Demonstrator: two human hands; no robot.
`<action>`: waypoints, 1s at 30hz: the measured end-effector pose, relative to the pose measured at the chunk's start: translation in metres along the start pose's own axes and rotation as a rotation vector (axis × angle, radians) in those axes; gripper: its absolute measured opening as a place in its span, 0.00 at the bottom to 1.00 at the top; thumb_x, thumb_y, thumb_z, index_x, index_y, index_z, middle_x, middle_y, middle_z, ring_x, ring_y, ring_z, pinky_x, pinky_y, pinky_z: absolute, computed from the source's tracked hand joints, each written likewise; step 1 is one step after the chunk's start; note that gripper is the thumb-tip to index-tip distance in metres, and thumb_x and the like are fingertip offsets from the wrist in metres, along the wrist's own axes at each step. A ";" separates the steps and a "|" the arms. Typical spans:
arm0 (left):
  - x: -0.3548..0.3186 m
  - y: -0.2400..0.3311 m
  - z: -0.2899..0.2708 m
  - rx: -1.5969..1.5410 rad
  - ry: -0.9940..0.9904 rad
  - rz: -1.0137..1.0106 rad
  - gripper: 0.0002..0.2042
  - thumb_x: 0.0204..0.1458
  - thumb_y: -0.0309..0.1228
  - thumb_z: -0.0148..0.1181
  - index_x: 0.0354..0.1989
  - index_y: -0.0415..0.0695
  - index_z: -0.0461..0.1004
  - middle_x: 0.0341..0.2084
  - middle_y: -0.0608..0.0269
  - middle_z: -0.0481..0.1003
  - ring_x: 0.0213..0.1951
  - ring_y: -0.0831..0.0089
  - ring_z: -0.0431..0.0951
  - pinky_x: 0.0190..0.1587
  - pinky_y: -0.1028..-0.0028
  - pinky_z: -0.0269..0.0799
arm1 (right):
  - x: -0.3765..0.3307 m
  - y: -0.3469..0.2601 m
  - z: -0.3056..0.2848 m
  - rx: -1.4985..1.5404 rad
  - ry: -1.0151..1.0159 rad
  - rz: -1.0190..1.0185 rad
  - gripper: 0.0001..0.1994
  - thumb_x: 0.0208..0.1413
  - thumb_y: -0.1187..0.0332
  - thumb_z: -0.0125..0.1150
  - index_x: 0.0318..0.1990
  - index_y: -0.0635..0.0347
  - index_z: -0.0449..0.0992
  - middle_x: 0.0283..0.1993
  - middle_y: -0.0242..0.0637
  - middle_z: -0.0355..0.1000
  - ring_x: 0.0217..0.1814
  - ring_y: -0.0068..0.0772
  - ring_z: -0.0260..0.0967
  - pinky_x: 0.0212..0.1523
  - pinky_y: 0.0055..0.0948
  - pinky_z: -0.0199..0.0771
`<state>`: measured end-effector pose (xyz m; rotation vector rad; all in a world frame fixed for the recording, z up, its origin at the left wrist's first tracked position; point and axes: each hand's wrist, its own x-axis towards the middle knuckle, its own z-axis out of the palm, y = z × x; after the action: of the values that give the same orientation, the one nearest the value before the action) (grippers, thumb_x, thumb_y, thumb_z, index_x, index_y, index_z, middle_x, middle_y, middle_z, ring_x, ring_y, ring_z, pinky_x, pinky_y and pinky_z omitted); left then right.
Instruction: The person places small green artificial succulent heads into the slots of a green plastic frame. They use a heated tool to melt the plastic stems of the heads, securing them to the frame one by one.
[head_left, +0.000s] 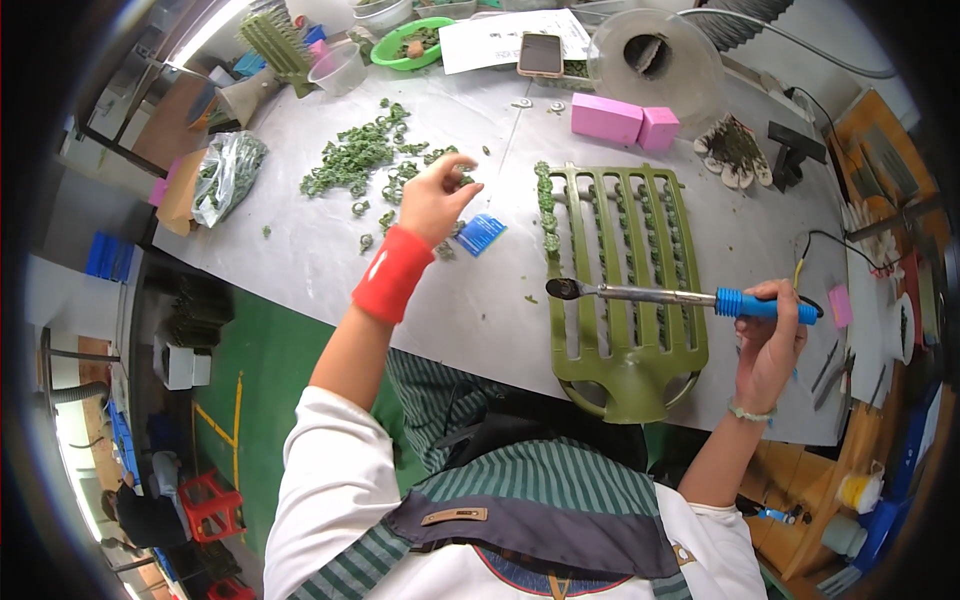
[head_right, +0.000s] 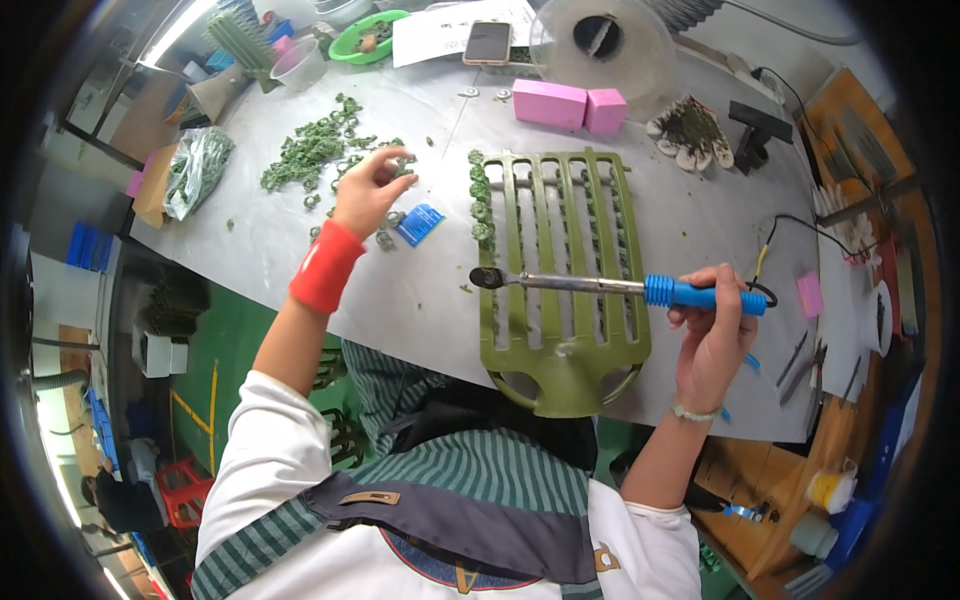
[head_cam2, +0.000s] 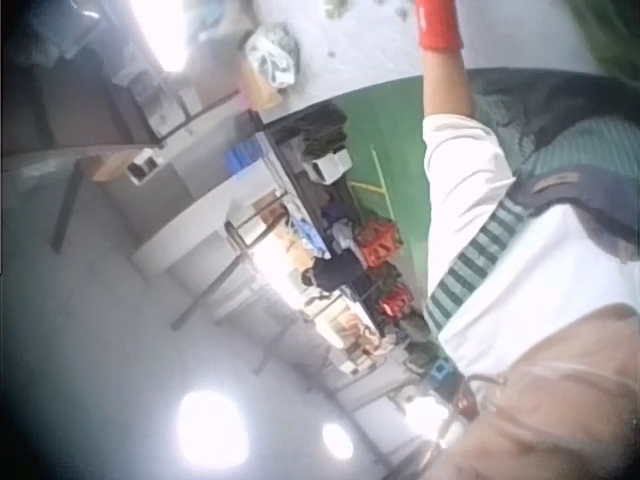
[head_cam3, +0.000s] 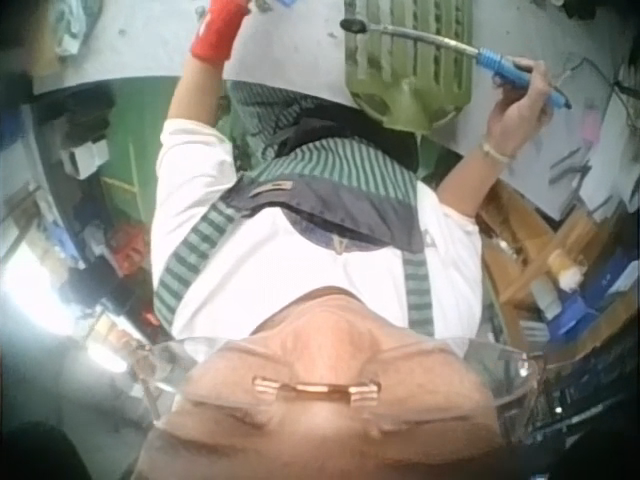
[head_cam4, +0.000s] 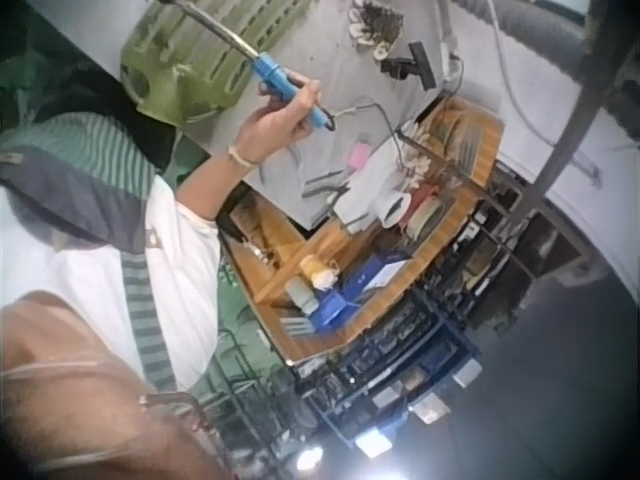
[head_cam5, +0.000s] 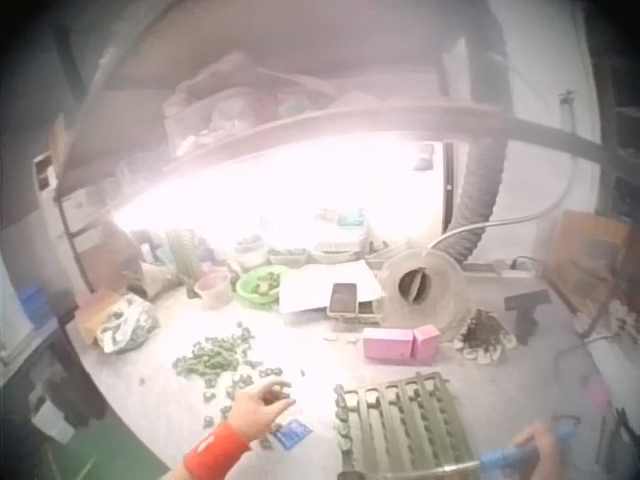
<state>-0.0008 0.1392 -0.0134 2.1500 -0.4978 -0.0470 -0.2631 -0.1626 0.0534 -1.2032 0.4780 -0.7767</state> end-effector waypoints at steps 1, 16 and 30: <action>-0.011 -0.001 -0.003 -0.125 -0.053 -0.049 0.13 0.50 0.27 0.65 0.44 0.39 0.76 0.27 0.66 0.77 0.29 0.82 0.75 0.34 0.80 0.72 | 0.001 0.001 0.000 -0.008 0.006 0.003 0.14 0.59 0.61 0.57 0.27 0.62 0.73 0.25 0.37 0.72 0.18 0.23 0.65 0.20 0.19 0.65; -0.087 0.070 0.047 0.156 0.049 0.459 0.12 0.41 0.22 0.67 0.36 0.47 0.80 0.32 0.70 0.80 0.37 0.68 0.71 0.42 0.71 0.68 | 0.003 0.025 -0.007 0.001 0.006 -0.020 0.13 0.58 0.63 0.58 0.28 0.65 0.75 0.26 0.38 0.74 0.18 0.26 0.69 0.20 0.21 0.69; -0.086 0.071 0.059 0.366 0.075 0.527 0.11 0.41 0.28 0.68 0.35 0.52 0.80 0.30 0.74 0.79 0.40 0.66 0.70 0.47 0.67 0.63 | 0.002 0.019 -0.013 -0.028 0.008 -0.065 0.13 0.59 0.63 0.57 0.29 0.66 0.75 0.25 0.38 0.73 0.18 0.26 0.68 0.19 0.21 0.68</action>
<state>-0.1160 0.0886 -0.0046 2.2868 -1.0782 0.4466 -0.2657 -0.1696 0.0318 -1.2474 0.4592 -0.8331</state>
